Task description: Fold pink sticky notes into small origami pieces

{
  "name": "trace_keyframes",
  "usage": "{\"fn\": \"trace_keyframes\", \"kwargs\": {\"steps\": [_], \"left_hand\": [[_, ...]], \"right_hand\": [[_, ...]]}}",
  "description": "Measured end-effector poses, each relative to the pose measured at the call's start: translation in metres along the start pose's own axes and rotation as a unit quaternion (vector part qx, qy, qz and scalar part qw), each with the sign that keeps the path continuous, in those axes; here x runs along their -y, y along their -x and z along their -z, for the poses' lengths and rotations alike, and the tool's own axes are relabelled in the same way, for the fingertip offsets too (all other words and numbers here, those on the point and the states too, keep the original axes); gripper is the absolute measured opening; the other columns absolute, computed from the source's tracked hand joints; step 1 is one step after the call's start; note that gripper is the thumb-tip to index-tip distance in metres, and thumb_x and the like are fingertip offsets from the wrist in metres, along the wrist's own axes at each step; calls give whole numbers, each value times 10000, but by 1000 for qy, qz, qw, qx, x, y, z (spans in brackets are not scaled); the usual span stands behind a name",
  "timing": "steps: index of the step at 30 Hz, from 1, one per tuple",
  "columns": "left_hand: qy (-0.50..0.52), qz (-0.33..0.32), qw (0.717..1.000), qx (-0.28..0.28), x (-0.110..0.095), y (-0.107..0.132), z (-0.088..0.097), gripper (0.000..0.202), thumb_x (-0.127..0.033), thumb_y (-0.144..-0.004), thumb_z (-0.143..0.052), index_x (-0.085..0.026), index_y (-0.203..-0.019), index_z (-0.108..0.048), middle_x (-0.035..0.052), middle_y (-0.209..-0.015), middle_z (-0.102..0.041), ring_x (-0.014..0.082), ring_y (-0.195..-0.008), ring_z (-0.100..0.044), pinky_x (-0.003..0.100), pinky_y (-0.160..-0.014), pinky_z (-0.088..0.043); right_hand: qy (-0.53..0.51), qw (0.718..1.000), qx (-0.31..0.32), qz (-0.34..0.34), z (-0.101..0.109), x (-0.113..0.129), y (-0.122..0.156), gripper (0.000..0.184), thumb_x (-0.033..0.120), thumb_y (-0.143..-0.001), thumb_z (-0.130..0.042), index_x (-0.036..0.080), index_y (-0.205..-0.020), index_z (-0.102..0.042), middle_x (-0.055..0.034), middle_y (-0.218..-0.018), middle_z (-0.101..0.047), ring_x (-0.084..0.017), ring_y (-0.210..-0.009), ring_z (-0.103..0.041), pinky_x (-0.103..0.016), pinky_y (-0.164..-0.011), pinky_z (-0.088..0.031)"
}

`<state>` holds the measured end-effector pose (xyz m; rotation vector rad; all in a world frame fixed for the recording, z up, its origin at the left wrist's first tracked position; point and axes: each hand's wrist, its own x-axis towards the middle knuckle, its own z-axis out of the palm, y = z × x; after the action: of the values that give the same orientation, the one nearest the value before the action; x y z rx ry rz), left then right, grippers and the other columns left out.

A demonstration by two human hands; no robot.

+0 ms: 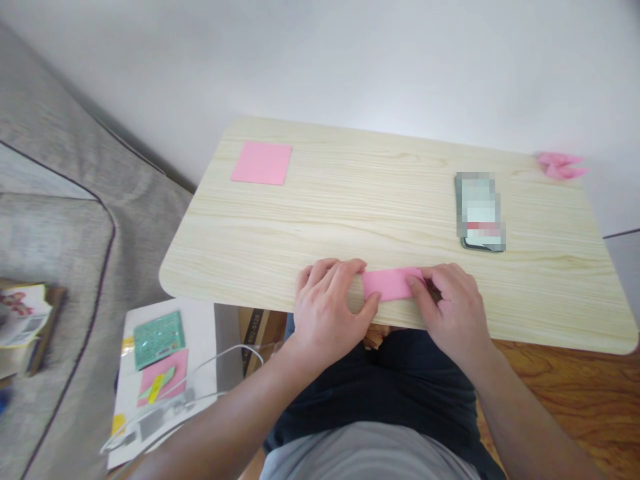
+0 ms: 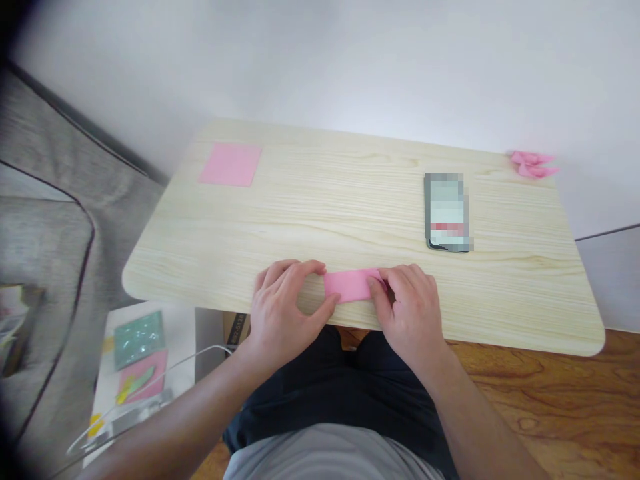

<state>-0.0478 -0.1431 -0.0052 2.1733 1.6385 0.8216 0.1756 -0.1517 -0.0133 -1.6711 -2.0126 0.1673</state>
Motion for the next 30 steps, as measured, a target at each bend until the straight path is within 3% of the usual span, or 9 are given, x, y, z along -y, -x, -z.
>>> {"fn": "trace_keyframes", "kwargs": {"steps": [18,24,30], "left_hand": [[-6,-15,1000,14,3,0,3,315,-391,-915,-700,-257,-1199,-680,43,-1190,-763,286,-1180,-624,476,-1054,-426],[8,-56,998,38,6,1,4,176,-333,-942,-683,-357,-1093,-771,-21,-1234,-758,266,-1220,-613,478,-1072,-436],[20,-75,996,44,10,3,3,214,-315,-954,-677,-348,-1144,-768,-37,-1249,-762,253,-1245,-608,469,-1100,-431]], "right_hand": [[8,1000,4,1,-1,-2,-1,170,377,-1003,-628,225,-942,-675,-40,-829,-656,-236,-834,-596,-397,-777,-416],[0,1000,3,3,-1,-2,-1,155,365,-1006,-623,229,-950,-672,-44,-834,-659,-238,-833,-600,-399,-779,-426],[6,1000,11,-3,0,-1,-1,151,364,-1003,-631,225,-964,-673,-40,-837,-655,-234,-839,-598,-399,-787,-429]]}}
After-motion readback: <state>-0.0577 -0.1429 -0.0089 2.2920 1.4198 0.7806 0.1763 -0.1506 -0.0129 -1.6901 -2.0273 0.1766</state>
